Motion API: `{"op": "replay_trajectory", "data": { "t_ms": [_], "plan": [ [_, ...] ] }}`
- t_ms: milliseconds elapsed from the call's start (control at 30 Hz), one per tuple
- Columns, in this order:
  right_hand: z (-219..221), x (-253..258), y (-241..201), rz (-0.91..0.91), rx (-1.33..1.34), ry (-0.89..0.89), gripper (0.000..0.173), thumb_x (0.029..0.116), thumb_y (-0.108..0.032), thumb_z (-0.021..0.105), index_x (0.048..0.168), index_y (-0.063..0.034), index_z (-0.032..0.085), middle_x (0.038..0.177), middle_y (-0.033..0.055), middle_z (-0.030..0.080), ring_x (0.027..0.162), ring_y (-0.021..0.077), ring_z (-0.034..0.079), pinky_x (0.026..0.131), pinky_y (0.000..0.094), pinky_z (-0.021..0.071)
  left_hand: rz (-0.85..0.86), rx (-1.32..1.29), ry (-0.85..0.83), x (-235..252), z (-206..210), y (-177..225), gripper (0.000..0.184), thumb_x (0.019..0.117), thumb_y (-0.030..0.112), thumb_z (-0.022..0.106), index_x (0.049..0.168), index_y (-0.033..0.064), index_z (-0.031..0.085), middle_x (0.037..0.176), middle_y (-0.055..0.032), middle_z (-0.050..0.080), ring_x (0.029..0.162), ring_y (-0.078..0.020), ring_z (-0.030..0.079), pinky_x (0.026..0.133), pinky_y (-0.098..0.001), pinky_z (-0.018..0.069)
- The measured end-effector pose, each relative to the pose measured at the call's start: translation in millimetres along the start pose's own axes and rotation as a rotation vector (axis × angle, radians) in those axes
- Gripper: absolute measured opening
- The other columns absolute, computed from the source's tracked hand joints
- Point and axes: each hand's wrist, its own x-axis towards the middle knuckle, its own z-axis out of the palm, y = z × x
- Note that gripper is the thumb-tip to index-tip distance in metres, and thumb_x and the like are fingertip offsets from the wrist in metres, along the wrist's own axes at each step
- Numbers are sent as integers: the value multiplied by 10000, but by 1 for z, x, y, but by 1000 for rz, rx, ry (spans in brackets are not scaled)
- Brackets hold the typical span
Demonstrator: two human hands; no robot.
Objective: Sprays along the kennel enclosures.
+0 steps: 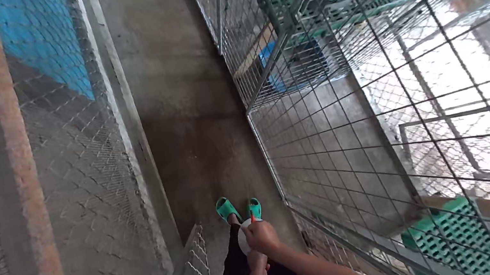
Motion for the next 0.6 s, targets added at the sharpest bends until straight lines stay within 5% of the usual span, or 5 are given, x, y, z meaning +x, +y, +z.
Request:
{"op": "replay_trajectory", "data": {
  "t_ms": [100, 267, 367, 467, 600],
  "plan": [
    [12, 34, 16, 103, -26, -53, 580, 1095, -486, 357, 1133, -44, 731, 1202, 208, 710, 1187, 378, 661, 993, 609, 508, -435, 173, 298, -17, 37, 63, 288, 1007, 201, 651, 1171, -31, 606, 923, -160, 588, 708, -221, 540, 631, -382, 493],
    [23, 16, 5, 123, -49, -105, 552, 1079, -474, 401, 1154, -40, 733, 1228, 215, 705, 1213, 395, 645, 1015, 637, 478, -400, 157, 279, -23, 28, 36, 306, 1047, 182, 571, 1226, -65, 570, 953, -182, 592, 728, -224, 559, 652, -377, 507],
    [-7, -32, -17, 7, -22, -119, 525, 1090, -424, 432, 1139, -2, 740, 1230, 233, 702, 1227, 396, 633, 1044, 616, 444, -465, 274, 200, -49, 32, 66, 347, 1080, 190, 512, 1288, -85, 554, 1101, -199, 610, 882, -235, 592, 820, -392, 512],
    [5, -14, 7, 5, 7, -7, 528, 1083, -431, 435, 1024, -14, 754, 1080, 215, 735, 1096, 383, 690, 948, 606, 515, -485, 310, 229, -45, 43, 79, 299, 1044, 184, 577, 1229, -51, 568, 997, -170, 588, 793, -222, 564, 730, -376, 498],
    [29, 25, 41, 142, -11, -51, 572, 1087, -492, 380, 1138, -51, 741, 1211, 206, 712, 1195, 382, 657, 1005, 614, 500, -400, 302, 188, -27, 38, 44, 360, 1011, 206, 649, 1252, -55, 594, 1028, -213, 629, 784, -255, 603, 712, -410, 537]
  ]
}}
